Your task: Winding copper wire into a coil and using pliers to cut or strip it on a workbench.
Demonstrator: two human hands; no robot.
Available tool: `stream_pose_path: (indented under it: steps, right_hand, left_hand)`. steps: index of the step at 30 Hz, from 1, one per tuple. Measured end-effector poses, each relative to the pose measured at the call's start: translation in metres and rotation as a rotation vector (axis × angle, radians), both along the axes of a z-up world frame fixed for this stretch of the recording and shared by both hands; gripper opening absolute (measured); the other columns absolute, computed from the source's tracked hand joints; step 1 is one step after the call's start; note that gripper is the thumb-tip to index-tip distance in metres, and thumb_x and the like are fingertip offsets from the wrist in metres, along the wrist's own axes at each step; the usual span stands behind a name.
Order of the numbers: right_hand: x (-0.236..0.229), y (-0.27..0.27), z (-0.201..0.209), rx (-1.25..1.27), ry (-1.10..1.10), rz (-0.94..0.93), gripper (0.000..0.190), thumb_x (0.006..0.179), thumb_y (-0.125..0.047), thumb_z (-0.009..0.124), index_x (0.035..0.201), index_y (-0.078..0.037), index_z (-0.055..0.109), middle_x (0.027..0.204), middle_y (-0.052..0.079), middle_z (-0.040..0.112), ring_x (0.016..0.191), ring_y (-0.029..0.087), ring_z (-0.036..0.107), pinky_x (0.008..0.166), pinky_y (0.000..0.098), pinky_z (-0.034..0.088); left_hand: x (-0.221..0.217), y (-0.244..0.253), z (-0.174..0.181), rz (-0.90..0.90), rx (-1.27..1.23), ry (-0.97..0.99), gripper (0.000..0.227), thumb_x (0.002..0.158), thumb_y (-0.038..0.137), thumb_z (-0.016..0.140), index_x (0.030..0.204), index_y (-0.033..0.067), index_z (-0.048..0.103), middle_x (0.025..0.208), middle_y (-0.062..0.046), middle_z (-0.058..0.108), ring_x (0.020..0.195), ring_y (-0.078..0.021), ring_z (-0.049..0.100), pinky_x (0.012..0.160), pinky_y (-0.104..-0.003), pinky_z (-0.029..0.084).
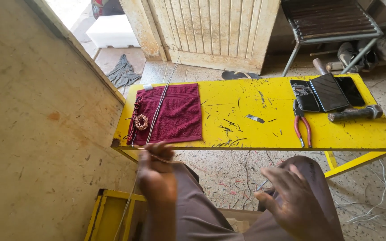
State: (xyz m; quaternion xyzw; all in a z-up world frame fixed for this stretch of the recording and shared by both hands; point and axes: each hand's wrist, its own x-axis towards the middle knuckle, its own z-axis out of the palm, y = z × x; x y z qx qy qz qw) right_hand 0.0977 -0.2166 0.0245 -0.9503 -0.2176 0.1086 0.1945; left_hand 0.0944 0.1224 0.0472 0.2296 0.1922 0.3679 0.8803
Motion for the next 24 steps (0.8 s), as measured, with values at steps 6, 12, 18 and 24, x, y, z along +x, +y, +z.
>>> stream_pose_path:
  steps: [6, 12, 18, 24]
  right_hand:
    - [-0.004, 0.122, 0.055, 0.577, -0.358, 0.134, 0.054, 0.099, -0.036, 0.07, 0.144, -0.008, 0.064, 0.131, 0.012, 0.077, 0.123, 0.034, 0.07, 0.114, 0.0569, 0.044]
    - [0.012, 0.133, 0.056, 0.614, -0.294, -0.008, 0.027, 0.096, -0.034, 0.073, 0.119, -0.02, 0.079, 0.097, 0.001, 0.064, 0.084, 0.02, 0.068, 0.063, 0.0374, 0.058]
    - [0.013, 0.082, 0.027, 0.449, 0.256, -0.294, 0.035, 0.099, -0.041, 0.059, 0.123, -0.023, 0.077, 0.092, -0.001, 0.085, 0.064, 0.012, 0.074, 0.055, 0.0277, 0.064]
    - [-0.02, 0.029, -0.021, 0.416, 0.376, -0.533, 0.038, 0.092, -0.038, 0.07, 0.124, -0.031, 0.089, 0.074, 0.005, 0.094, 0.072, 0.013, 0.09, 0.07, 0.0268, 0.073]
  left_hand:
    - [-0.01, -0.081, 0.026, -0.378, 0.195, -0.062, 0.028, 0.113, 0.017, 0.04, 0.12, 0.0008, 0.062, 0.129, -0.029, 0.075, 0.121, -0.0444, 0.073, 0.106, -0.055, 0.057]
    - [-0.018, -0.045, 0.044, -0.54, 0.522, 0.078, 0.034, 0.107, 0.029, 0.051, 0.113, 0.0037, 0.073, 0.136, -0.024, 0.077, 0.128, -0.037, 0.073, 0.111, -0.053, 0.054]
    - [0.039, 0.042, 0.01, -0.589, 1.114, 0.586, 0.038, 0.101, 0.043, 0.057, 0.122, 0.0186, 0.077, 0.128, -0.008, 0.081, 0.118, -0.0241, 0.08, 0.099, -0.04, 0.069]
    - [0.126, 0.169, -0.029, -0.322, 1.578, 1.22, 0.037, 0.108, 0.04, 0.047, 0.127, 0.0188, 0.07, 0.12, -0.008, 0.067, 0.109, -0.0271, 0.063, 0.089, -0.047, 0.053]
